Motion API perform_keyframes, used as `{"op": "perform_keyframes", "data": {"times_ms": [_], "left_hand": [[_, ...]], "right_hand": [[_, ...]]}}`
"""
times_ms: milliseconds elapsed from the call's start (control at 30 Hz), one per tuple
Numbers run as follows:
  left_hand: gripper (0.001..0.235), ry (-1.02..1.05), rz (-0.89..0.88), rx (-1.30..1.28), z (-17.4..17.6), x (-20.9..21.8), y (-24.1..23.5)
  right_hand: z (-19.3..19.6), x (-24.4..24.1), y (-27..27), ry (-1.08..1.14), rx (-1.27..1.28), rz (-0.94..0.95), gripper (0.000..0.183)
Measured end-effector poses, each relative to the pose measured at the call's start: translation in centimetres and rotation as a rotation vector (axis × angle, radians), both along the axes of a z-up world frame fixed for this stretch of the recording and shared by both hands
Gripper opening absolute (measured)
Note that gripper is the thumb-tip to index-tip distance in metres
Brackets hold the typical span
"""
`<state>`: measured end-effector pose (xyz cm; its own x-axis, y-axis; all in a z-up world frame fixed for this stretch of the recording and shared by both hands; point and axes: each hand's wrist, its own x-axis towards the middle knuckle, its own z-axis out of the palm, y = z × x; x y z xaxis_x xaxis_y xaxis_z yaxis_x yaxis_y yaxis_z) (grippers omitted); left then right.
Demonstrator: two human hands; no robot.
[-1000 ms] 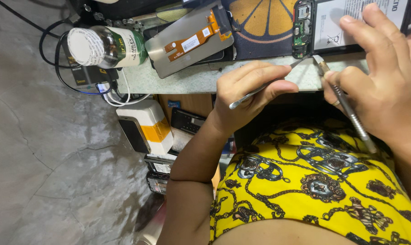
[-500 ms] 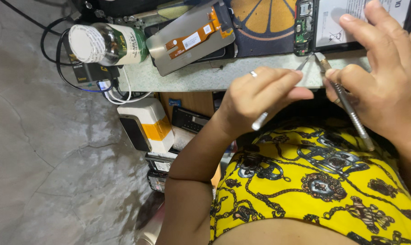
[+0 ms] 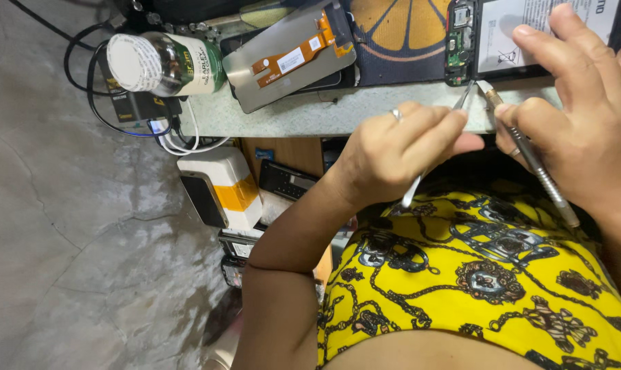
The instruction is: The person uses a metal spudger and tweezers to pry and separate the back cover of a disassembled smartphone. They carefully work along the edges to release clips and lift the casing, exposing the internal battery and circuitry.
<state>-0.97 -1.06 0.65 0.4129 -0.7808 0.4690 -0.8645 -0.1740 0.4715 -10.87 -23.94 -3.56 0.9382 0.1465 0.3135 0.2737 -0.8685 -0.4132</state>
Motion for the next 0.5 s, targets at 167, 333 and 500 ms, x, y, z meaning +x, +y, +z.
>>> {"op": "perform_keyframes", "data": {"times_ms": [167, 333, 500], "left_hand": [[0.032, -0.265, -0.061, -0.032, -0.9, 0.2, -0.1], [0.031, 0.095, 0.041, -0.127, -1.0, 0.2, 0.5], [0.028, 0.125, 0.041, -0.134, -0.6, 0.5, 0.9]], "right_hand": [[-0.4, 0.2, -0.3, 0.078, 0.075, -0.002, 0.024], [-0.6, 0.0, -0.2, 0.078, 0.060, -0.004, 0.024], [-0.4, 0.2, 0.1, -0.068, -0.098, 0.031, 0.025]]}}
